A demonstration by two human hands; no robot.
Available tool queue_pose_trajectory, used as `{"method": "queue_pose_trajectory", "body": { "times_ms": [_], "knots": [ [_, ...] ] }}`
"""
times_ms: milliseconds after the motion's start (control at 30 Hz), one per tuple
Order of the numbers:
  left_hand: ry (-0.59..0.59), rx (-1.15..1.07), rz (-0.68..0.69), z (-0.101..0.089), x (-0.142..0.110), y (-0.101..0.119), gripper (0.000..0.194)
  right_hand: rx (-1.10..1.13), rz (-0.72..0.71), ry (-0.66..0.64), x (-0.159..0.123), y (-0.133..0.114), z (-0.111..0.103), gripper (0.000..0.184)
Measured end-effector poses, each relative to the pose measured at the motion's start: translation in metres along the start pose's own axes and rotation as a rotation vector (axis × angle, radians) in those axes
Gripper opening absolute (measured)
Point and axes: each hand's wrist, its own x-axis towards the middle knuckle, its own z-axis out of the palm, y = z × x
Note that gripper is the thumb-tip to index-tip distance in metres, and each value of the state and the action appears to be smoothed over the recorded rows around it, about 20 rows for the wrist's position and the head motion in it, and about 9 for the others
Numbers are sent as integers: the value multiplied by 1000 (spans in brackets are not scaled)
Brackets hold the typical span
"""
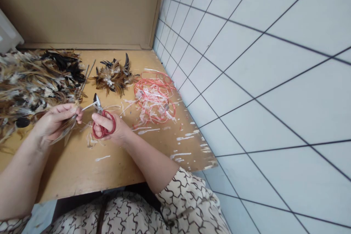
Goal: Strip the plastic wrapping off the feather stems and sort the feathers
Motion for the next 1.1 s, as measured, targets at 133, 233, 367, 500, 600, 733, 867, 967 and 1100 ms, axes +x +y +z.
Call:
{"method": "queue_pose_trajectory", "body": {
  "times_ms": [133,233,367,500,600,733,867,967,1100],
  "knots": [
    [260,-18,102,0,6,-4,16,-272,-71,88,-4,-6,-2,47],
    [296,-47,251,-2,5,-3,13,-436,-56,101,-7,-10,-2,46],
    [58,31,234,0,-4,2,15,-615,-7,130,-7,-4,1,39],
    [-150,120,145,8,-10,0,23,-726,-39,128,-4,4,3,33],
    [-170,137,119,12,-8,-5,26,-695,-45,114,-4,7,3,32],
    [-141,120,99,12,-5,-8,27,-537,8,71,-5,7,4,35],
    [-141,60,83,13,-6,-5,27,-241,62,-7,-5,6,9,44],
    [-145,27,65,15,-7,-4,28,-97,78,-38,-5,6,13,50],
    [-140,17,78,16,-7,-5,28,129,113,-91,-5,6,17,57]
  ]
}}
